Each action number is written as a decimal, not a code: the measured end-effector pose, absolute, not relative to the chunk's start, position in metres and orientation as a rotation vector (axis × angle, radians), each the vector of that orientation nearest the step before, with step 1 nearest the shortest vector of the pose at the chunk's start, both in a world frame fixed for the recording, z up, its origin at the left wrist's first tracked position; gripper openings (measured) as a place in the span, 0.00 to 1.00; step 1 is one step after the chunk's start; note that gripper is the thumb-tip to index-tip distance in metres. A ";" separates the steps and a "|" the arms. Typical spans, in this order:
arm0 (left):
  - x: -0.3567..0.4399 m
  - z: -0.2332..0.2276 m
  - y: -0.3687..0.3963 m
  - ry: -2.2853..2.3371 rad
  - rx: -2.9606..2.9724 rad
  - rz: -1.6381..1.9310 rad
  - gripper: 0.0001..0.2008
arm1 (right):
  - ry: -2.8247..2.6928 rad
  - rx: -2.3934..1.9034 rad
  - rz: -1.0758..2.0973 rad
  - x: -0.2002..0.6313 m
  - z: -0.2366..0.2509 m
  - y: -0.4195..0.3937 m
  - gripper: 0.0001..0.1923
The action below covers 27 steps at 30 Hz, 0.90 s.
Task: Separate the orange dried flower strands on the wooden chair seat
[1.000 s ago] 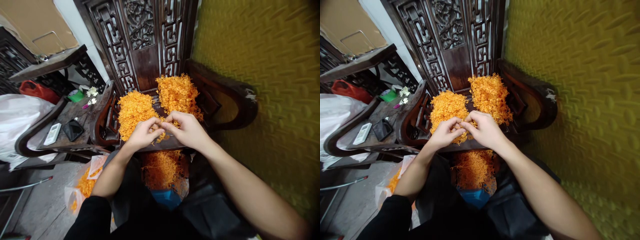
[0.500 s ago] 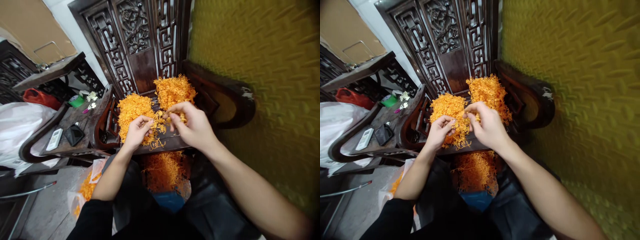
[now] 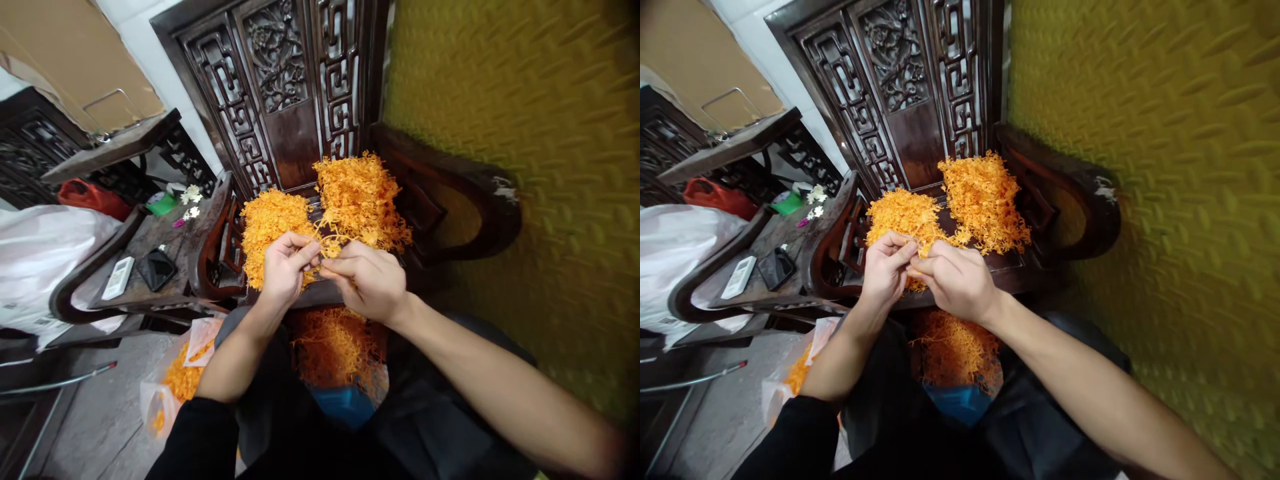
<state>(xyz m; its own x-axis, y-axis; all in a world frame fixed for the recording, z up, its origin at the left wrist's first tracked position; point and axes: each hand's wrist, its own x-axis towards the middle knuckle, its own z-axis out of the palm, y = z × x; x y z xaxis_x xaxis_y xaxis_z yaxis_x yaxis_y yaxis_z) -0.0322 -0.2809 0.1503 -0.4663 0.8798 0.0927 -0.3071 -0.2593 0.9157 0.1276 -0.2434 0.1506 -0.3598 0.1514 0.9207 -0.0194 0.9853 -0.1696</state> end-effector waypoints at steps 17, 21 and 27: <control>-0.053 0.149 -0.302 1.522 1.619 1.288 0.06 | -2.100 -0.870 0.961 0.150 0.171 -0.191 0.22; -0.050 0.150 -0.303 1.580 1.693 1.204 0.05 | -2.265 -0.790 1.002 0.141 0.163 -0.194 0.15; -0.047 0.148 -0.297 1.721 1.799 1.113 0.12 | -2.103 -0.649 0.974 0.134 0.162 -0.208 0.10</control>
<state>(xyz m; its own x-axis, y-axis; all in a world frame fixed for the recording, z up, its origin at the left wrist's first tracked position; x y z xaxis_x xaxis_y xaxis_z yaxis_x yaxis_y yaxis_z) -0.0466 -0.2971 0.1481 -0.0820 0.9618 0.2610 0.6330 -0.1520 0.7591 0.1339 -0.2080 0.1622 -0.6154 0.6815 0.3961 0.1389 0.5884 -0.7966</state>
